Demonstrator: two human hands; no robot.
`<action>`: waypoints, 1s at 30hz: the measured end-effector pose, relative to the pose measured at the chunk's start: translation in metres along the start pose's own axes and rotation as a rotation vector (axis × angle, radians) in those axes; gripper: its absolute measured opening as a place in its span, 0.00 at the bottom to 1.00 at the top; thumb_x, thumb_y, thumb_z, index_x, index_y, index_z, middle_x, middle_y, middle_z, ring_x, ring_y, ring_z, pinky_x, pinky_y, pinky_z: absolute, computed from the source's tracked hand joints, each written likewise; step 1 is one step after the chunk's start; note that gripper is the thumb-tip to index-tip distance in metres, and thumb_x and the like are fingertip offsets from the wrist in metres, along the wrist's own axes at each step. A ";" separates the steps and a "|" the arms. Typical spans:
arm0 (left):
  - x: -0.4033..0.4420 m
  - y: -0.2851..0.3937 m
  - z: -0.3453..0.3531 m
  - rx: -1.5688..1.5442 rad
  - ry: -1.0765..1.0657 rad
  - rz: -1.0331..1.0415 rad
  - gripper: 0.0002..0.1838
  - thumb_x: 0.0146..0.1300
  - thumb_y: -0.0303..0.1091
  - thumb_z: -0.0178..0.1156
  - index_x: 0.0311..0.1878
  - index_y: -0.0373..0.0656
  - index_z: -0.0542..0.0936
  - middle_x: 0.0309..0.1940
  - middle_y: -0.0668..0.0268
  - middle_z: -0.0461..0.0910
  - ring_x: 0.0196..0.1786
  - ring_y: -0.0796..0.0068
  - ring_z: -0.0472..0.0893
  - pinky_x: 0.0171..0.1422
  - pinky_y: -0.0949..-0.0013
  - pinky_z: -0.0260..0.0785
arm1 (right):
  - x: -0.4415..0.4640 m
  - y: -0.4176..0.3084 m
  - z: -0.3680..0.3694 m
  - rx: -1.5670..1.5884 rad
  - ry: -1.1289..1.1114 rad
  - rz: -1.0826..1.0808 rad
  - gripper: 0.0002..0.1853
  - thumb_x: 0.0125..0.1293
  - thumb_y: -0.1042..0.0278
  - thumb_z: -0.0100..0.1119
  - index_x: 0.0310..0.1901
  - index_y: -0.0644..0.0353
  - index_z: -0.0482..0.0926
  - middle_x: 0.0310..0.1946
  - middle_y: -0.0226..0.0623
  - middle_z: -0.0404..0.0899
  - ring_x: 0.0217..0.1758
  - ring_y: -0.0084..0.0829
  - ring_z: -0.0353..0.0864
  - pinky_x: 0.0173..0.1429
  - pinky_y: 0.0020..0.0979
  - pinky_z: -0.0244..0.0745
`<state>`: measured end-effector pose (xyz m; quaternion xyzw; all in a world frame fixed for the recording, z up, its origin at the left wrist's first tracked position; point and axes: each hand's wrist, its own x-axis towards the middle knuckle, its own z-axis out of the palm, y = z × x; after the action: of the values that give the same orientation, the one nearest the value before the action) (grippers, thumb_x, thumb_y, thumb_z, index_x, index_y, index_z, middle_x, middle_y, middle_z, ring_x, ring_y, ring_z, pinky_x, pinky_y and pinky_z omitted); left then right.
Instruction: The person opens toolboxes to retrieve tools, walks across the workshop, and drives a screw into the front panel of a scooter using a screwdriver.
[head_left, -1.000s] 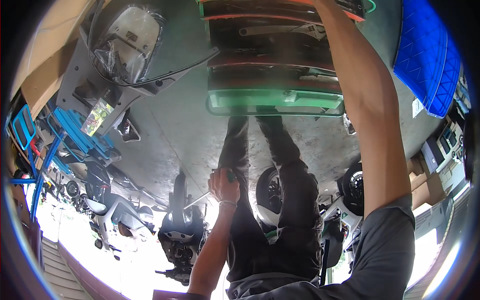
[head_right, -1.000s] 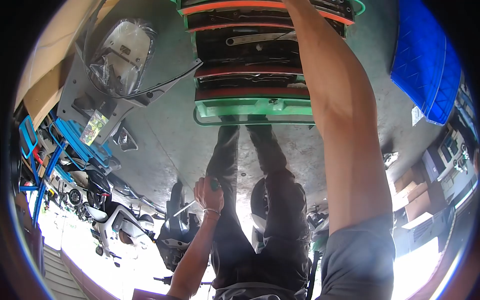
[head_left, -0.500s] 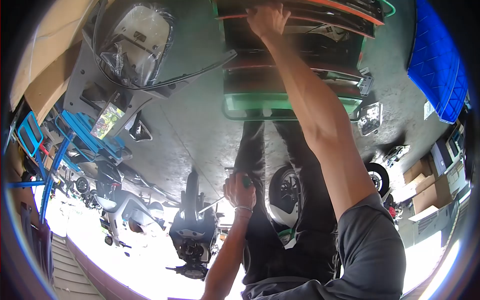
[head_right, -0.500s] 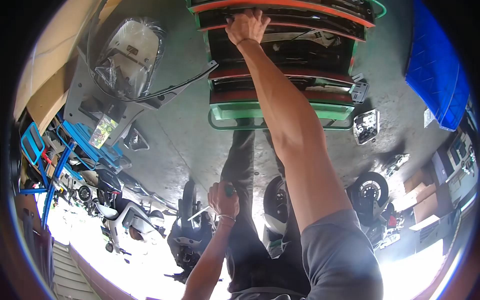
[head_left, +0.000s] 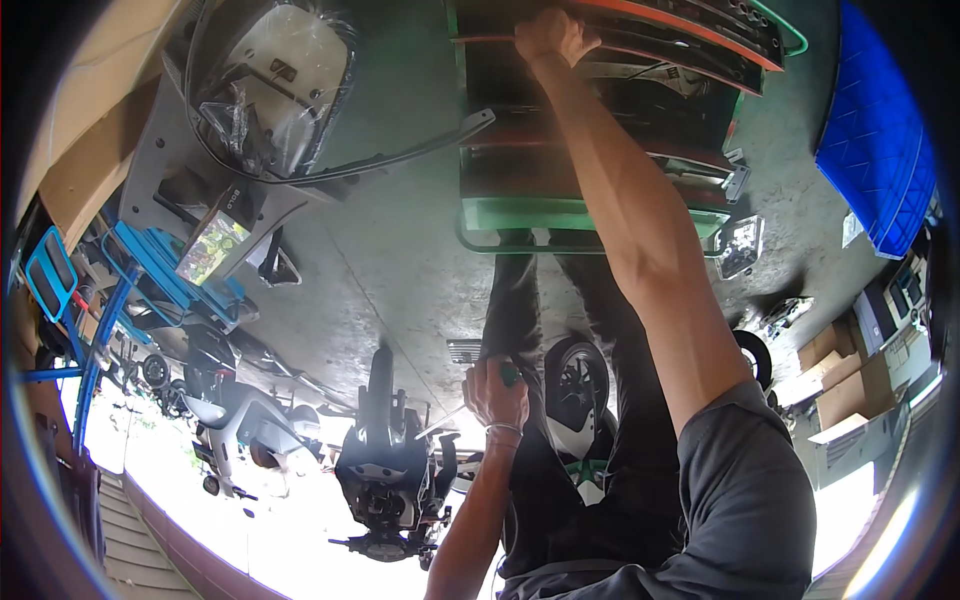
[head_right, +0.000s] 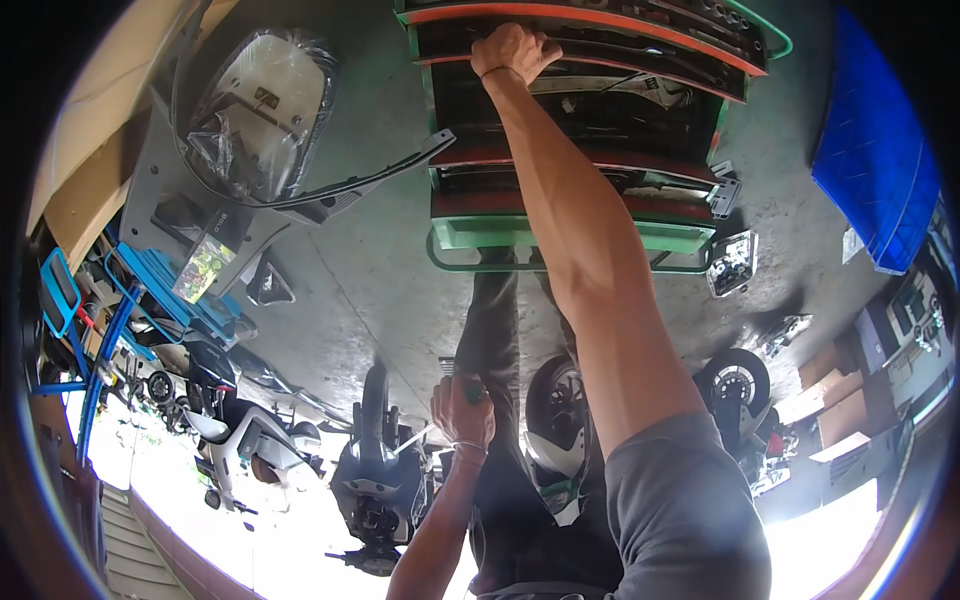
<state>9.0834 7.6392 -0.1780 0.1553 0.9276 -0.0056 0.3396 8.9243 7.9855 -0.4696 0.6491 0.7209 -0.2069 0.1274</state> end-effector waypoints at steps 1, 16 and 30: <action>0.002 0.000 -0.001 0.003 0.005 0.009 0.09 0.40 0.27 0.61 0.27 0.48 0.75 0.24 0.67 0.71 0.31 0.63 0.72 0.39 0.61 0.64 | -0.002 0.007 -0.002 0.034 0.041 -0.067 0.14 0.50 0.52 0.62 0.30 0.53 0.83 0.34 0.34 0.82 0.53 0.35 0.72 0.60 0.48 0.53; 0.015 -0.002 -0.011 -0.030 -0.044 0.009 0.07 0.42 0.28 0.60 0.28 0.48 0.76 0.27 0.65 0.72 0.34 0.61 0.73 0.42 0.60 0.65 | -0.002 0.104 -0.062 1.745 -0.089 0.266 0.07 0.51 0.81 0.52 0.33 0.72 0.73 0.30 0.45 0.75 0.32 0.40 0.79 0.35 0.32 0.82; 0.016 -0.002 -0.014 -0.047 -0.068 -0.039 0.07 0.44 0.29 0.59 0.29 0.48 0.76 0.27 0.63 0.72 0.35 0.60 0.73 0.43 0.59 0.65 | -0.001 0.051 -0.058 0.326 0.096 -0.083 0.12 0.55 0.57 0.58 0.39 0.48 0.83 0.35 0.42 0.82 0.41 0.42 0.81 0.48 0.40 0.74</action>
<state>9.0622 7.6432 -0.1781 0.1287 0.9182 0.0044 0.3746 8.9795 8.0148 -0.4246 0.6398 0.7093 -0.2950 -0.0227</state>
